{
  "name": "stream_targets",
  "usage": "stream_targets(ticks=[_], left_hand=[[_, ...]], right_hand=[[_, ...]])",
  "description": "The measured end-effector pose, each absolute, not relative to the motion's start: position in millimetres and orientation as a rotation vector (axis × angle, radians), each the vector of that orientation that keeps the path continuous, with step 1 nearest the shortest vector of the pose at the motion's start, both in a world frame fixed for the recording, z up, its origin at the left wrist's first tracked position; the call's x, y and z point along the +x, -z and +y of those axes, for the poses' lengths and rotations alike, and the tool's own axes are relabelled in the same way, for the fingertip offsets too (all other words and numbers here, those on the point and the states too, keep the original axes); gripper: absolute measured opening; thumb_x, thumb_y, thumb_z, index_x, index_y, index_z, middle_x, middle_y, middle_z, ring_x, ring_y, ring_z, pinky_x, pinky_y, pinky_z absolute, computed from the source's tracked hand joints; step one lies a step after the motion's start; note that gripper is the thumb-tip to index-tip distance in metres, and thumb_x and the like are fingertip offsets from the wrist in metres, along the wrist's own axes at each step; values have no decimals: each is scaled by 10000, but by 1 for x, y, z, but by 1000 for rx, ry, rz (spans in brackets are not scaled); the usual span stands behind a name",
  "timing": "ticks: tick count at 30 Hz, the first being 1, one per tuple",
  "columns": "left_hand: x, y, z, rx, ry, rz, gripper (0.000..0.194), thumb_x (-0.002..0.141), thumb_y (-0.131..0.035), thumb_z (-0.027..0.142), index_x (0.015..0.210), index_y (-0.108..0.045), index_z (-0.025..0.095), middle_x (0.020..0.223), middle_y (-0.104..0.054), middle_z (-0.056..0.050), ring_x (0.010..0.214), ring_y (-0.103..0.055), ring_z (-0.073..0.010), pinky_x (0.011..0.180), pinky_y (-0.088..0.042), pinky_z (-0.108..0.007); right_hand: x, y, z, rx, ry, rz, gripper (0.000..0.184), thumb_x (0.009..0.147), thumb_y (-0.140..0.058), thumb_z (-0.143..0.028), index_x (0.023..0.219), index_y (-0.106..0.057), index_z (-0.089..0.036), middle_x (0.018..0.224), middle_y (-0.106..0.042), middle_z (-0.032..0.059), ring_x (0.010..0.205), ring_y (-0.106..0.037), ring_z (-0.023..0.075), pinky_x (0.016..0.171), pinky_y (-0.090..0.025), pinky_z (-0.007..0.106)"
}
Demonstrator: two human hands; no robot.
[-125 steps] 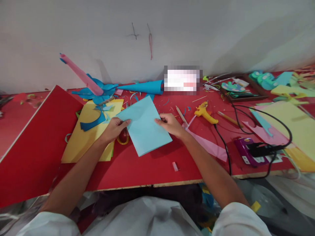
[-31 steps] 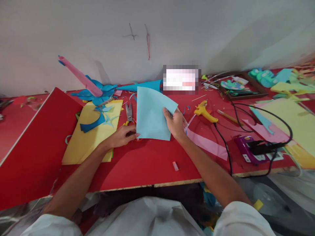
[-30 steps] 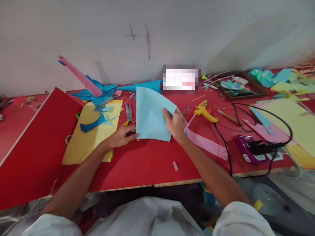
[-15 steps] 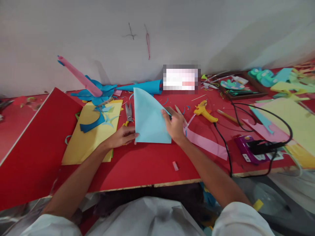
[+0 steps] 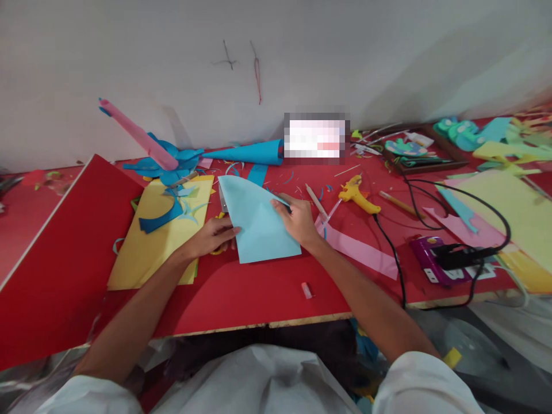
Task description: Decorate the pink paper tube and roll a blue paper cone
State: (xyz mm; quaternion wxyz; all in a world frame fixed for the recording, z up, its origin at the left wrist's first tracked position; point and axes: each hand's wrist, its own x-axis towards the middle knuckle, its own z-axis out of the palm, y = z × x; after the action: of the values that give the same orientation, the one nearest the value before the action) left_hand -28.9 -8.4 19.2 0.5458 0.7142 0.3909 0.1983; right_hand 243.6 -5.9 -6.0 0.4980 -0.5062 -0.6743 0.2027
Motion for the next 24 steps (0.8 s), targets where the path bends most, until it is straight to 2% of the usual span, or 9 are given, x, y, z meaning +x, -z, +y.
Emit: stream_targets(ticks=[3, 7, 9, 13, 17, 20, 24], left_hand=[[-28, -20, -8, 1704, -501, 912, 383, 968, -667, 522, 835, -600, 169, 662, -702, -18, 498, -623, -92, 500, -507, -198], [-27, -21, -6, 1626, -516, 945, 443, 993, -610, 587, 824, -552, 182, 632, -704, -24, 474, -635, -106, 480, -523, -204], [-26, -22, -6, 1591, -553, 964, 445, 988, -614, 604, 881, -567, 175, 654, -709, -23, 478, -641, -110, 474, -529, -206], [-25, -22, -6, 1549, -622, 967, 450, 922, -724, 562, 1060, -599, 153, 720, -700, -1, 493, -647, -115, 471, -550, -221], [-25, -21, -6, 1512, -661, 947, 503, 899, -753, 544, 1150, -590, 140, 719, -680, 10, 527, -677, -137, 466, -563, -225], [-25, -21, -6, 1508, -678, 938, 500, 895, -744, 581, 1101, -608, 146, 698, -671, 11, 521, -676, -142, 455, -558, -224], [-26, -21, -5, 1530, -722, 986, 493, 888, -725, 642, 929, -613, 164, 730, -658, 3, 522, -664, -137, 467, -574, -245]], right_hand=[[243, 7, -4, -1224, -524, -1639, 447, 989, -581, -613, 943, -804, -229, 898, -823, 88, 845, -774, 278, 818, -607, 425], [243, 8, -3, -1225, -555, -1649, 470, 982, -579, -633, 926, -801, -223, 877, -816, 93, 833, -765, 283, 774, -593, 409], [243, 8, -3, -1220, -566, -1656, 474, 982, -582, -635, 919, -802, -221, 865, -813, 92, 830, -761, 283, 763, -588, 403], [242, 7, -6, -1192, -588, -1672, 459, 987, -593, -618, 931, -803, -213, 867, -812, 84, 821, -754, 273, 746, -575, 381], [239, 8, -8, -1196, -524, -1662, 468, 1005, -588, -578, 839, -778, -184, 728, -757, 60, 675, -687, 215, 667, -514, 328], [239, 10, -8, -1222, -524, -1656, 492, 998, -583, -599, 799, -754, -183, 720, -748, 56, 662, -666, 206, 651, -495, 320], [241, 11, -6, -1234, -608, -1663, 516, 980, -580, -635, 770, -735, -190, 716, -737, 53, 671, -666, 217, 654, -493, 325]])
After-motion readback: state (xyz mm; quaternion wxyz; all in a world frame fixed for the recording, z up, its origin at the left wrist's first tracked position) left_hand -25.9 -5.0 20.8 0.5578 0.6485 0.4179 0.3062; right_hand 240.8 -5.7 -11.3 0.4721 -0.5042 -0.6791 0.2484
